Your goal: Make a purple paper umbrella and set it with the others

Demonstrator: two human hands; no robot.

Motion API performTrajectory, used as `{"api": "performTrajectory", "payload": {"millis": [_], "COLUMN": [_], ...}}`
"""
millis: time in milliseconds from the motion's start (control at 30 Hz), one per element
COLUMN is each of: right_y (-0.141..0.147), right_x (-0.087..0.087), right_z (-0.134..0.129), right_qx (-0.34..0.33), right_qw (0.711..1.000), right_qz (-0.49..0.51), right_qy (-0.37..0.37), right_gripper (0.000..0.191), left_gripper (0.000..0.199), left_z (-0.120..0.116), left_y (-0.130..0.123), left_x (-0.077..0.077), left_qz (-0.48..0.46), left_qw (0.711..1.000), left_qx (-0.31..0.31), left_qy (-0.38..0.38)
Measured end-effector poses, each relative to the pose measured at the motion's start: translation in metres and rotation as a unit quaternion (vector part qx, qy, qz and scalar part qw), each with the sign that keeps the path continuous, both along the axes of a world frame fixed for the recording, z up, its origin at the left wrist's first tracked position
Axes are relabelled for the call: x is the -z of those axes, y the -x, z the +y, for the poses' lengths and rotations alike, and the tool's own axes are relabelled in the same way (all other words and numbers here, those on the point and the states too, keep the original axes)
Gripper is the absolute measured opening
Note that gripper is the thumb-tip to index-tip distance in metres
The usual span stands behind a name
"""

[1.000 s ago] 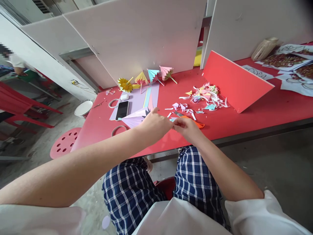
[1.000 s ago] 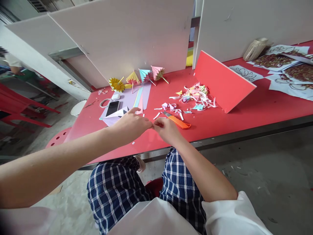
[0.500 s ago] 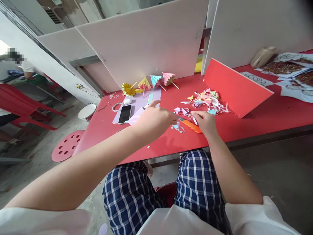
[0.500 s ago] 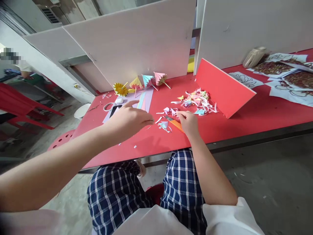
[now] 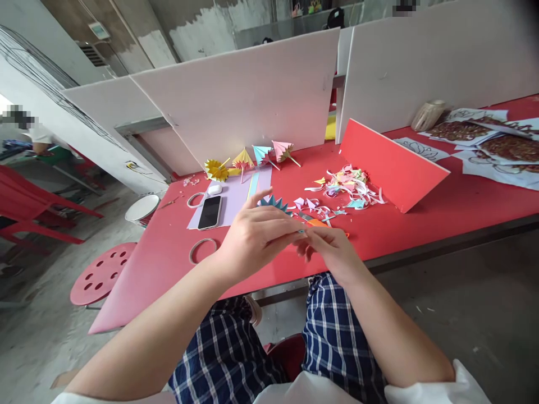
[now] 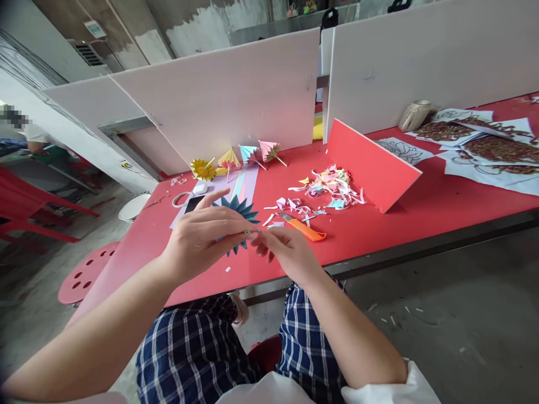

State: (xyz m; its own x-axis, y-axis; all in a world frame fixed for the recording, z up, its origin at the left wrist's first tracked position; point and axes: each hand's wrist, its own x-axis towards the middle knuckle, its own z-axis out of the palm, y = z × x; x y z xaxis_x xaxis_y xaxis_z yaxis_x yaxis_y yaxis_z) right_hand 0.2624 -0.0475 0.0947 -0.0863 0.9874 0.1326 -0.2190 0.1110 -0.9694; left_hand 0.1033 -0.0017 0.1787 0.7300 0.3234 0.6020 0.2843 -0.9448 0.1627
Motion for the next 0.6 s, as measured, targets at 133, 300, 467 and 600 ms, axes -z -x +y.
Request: {"api": "performTrajectory", "payload": {"millis": [133,300,467,600], "right_y": [0.018,0.027,0.03,0.032], "right_x": [-0.002,-0.003,-0.003,0.0], "right_z": [-0.007,-0.008,-0.004,0.001], "right_qx": [-0.12,-0.122,-0.067,0.004], "right_qw": [0.975,0.942,0.944,0.975], "right_qz": [0.169,0.253,0.274,0.193], "right_qy": [0.08,0.184,0.173,0.113], "right_gripper": [0.03,0.018,0.013,0.015], "left_gripper": [0.014,0.024,0.031,0.035], "left_z": [-0.005,-0.014,-0.024,-0.035], "left_y": [0.003,0.007,0.019,0.032], "left_x": [0.012,0.036,0.064,0.09], "left_qz": [-0.018,-0.039,-0.108,-0.19], "left_qw": [0.997,0.99,0.989,0.972], "left_qx": [0.009,0.004,-0.052,-0.126], "left_qy": [-0.079,-0.134,-0.087,0.052]}}
